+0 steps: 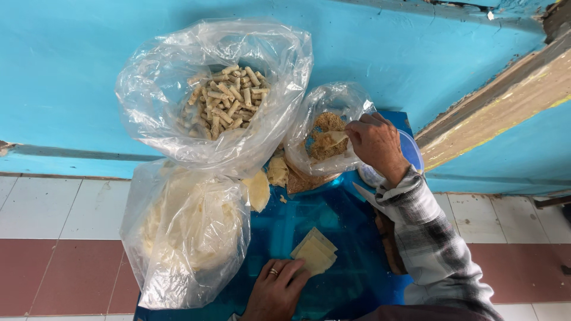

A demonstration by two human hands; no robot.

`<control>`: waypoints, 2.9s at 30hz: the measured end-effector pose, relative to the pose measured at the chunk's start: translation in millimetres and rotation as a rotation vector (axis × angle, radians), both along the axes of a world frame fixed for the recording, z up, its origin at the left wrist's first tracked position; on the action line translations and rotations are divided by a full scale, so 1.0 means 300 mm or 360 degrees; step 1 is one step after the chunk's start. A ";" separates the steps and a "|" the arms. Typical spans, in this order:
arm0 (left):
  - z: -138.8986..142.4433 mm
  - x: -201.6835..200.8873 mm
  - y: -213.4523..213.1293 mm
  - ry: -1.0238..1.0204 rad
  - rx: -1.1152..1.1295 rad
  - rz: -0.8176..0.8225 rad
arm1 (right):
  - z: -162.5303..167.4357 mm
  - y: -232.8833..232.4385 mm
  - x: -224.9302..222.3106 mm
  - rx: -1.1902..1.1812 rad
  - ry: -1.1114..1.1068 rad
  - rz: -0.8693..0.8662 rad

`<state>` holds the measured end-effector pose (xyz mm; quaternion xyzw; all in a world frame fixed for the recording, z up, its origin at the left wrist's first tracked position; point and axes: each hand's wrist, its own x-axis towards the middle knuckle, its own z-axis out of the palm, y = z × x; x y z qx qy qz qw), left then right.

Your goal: The person takes thin triangular dough wrappers, pinches filling from a plastic bag, and folds the wrappers over the filling by hand to form filled pastry pieces on a small blue table. Folded pieces are set aside on the table as they are completed.

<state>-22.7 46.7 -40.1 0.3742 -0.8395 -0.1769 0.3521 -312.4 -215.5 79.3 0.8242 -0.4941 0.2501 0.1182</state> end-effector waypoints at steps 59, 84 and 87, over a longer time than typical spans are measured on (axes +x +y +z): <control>0.175 0.025 0.011 0.0209 -0.0025 0.0426 | 0.049 0.487 0.016 0.0444 -0.0587 -0.0097; 0.141 -0.081 -0.064 -0.0036 0.0054 0.0509 | -0.147 0.853 0.176 -0.0053 -0.0125 0.0058; 0.148 -0.072 -0.054 -0.0035 0.0036 0.0501 | -0.154 0.859 0.172 -0.0072 -0.0048 0.0066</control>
